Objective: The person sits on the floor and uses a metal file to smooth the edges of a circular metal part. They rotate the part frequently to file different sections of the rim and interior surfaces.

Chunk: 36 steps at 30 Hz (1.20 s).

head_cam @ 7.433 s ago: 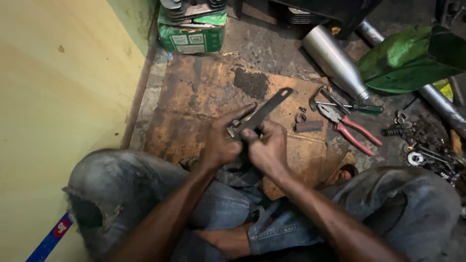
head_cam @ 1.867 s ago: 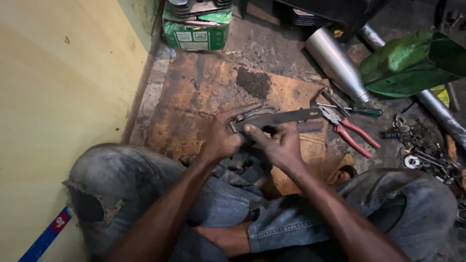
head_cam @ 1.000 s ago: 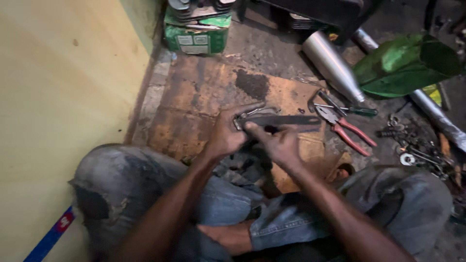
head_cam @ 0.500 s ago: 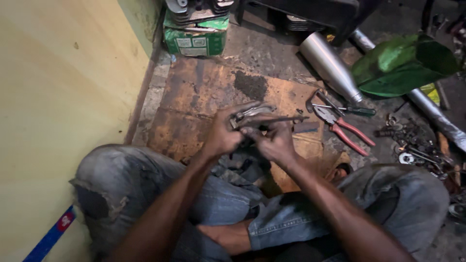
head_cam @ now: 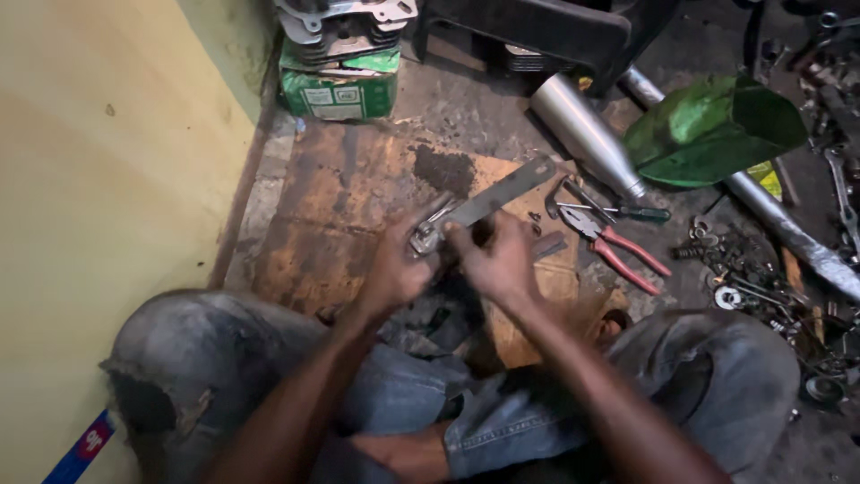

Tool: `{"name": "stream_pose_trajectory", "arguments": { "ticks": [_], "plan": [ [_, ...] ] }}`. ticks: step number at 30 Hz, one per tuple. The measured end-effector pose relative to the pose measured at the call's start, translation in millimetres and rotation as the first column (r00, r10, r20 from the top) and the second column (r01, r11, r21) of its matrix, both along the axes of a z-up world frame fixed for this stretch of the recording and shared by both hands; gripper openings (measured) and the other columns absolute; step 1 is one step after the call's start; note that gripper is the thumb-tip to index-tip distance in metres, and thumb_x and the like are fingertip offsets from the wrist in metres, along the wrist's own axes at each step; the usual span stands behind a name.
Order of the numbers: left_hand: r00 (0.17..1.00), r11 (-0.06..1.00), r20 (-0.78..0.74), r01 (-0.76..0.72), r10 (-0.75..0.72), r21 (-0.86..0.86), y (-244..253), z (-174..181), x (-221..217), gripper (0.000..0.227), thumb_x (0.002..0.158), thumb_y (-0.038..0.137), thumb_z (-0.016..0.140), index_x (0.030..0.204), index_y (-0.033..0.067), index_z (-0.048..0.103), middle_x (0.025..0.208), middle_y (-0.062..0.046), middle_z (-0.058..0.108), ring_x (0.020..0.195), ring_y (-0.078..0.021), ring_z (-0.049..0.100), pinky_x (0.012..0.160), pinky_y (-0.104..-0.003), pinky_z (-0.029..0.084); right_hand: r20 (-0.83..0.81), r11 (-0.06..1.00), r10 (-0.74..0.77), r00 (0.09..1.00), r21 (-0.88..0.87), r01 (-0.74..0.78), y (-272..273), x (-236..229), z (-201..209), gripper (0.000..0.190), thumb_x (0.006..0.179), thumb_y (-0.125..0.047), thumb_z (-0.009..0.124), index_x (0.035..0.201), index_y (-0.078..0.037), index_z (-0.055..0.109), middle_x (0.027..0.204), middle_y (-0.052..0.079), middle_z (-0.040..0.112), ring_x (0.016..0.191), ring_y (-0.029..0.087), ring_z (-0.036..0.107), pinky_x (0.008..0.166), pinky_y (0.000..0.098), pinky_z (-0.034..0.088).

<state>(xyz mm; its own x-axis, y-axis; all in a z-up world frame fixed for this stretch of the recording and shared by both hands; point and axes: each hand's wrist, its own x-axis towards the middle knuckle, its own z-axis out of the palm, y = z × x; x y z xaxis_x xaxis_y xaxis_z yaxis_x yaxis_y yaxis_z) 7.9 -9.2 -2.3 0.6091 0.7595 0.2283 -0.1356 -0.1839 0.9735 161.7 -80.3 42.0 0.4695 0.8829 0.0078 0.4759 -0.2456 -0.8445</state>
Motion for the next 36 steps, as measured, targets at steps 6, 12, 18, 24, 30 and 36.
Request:
{"name": "stream_pose_trajectory", "arguments": {
  "ticks": [6, 12, 18, 24, 30, 36],
  "plan": [
    [0.999, 1.000, -0.045, 0.027, -0.027, -0.002, -2.2, -1.9, 0.7, 0.075, 0.079, 0.000, 0.076, 0.149, 0.0057, 0.050, 0.139, -0.013, 0.065, 0.124, -0.0207, 0.064, 0.109, -0.033, 0.049, 0.112, 0.996, -0.054, 0.992, -0.065, 0.062, 9.7, 23.1, 7.7, 0.018, 0.086, -0.020, 0.073, 0.097, -0.010, 0.084, 0.082, 0.009, 0.080, 0.061, 0.022, 0.072, 0.061, 0.0386, 0.057],
    [0.996, 0.951, -0.051, -0.059, 0.078, 0.304, -6.2, 2.0, 4.3, 0.074, 0.074, -0.007, 0.074, 0.145, 0.0017, 0.055, 0.141, -0.020, 0.063, 0.132, -0.0277, 0.059, 0.112, -0.036, 0.044, 0.130, 0.981, -0.071, 0.989, -0.173, 0.093, 15.3, 29.5, 12.6, 0.028, 0.087, -0.025, 0.074, 0.096, 0.001, 0.077, 0.079, 0.018, 0.077, 0.066, 0.024, 0.074, 0.065, 0.0421, 0.058],
    [0.997, 0.994, -0.062, 0.035, -0.042, -0.108, -10.4, 9.1, 4.6, 0.071, 0.081, -0.007, 0.068, 0.148, 0.0055, 0.051, 0.130, -0.012, 0.069, 0.116, -0.0198, 0.067, 0.101, -0.030, 0.051, 0.090, 0.990, 0.009, 0.996, -0.139, 0.004, 12.5, 39.4, 2.3, 0.029, 0.086, -0.029, 0.070, 0.093, -0.002, 0.076, 0.079, 0.017, 0.076, 0.069, 0.032, 0.076, 0.069, 0.0432, 0.060],
    [0.985, 0.984, -0.154, 0.049, -0.076, -0.170, -4.8, 8.2, -2.2, 0.076, 0.072, -0.003, 0.079, 0.144, 0.0079, 0.057, 0.133, -0.010, 0.065, 0.116, -0.0187, 0.065, 0.099, -0.032, 0.056, 0.475, 0.928, 0.052, 0.878, -0.348, 0.134, 24.5, 71.6, -8.5, 0.033, 0.087, -0.031, 0.074, 0.096, 0.001, 0.076, 0.087, 0.023, 0.073, 0.080, 0.034, 0.074, 0.079, 0.0435, 0.060],
    [0.994, 0.982, -0.026, 0.102, -0.108, -0.161, 6.6, -8.5, -10.9, 0.070, 0.070, -0.002, 0.081, 0.138, 0.0050, 0.063, 0.132, -0.014, 0.070, 0.121, -0.0229, 0.066, 0.108, -0.034, 0.051, 0.088, 0.933, -0.090, 0.992, -0.341, 0.115, 10.6, 61.3, 2.8, 0.030, 0.086, -0.030, 0.071, 0.099, -0.004, 0.077, 0.089, 0.014, 0.078, 0.084, 0.026, 0.076, 0.081, 0.0420, 0.056],
    [0.928, 0.977, -0.361, 0.015, -0.093, -0.213, 17.0, -0.9, -15.1, 0.066, 0.064, 0.010, 0.090, 0.126, 0.0046, 0.069, 0.120, -0.011, 0.073, 0.110, -0.0215, 0.069, 0.098, -0.035, 0.056, 0.081, 0.920, -0.051, 0.995, -0.384, 0.079, 11.0, 48.0, 6.1, 0.032, 0.089, -0.031, 0.072, 0.099, -0.001, 0.077, 0.088, 0.014, 0.077, 0.079, 0.025, 0.074, 0.078, 0.0416, 0.056]
  ]
}}
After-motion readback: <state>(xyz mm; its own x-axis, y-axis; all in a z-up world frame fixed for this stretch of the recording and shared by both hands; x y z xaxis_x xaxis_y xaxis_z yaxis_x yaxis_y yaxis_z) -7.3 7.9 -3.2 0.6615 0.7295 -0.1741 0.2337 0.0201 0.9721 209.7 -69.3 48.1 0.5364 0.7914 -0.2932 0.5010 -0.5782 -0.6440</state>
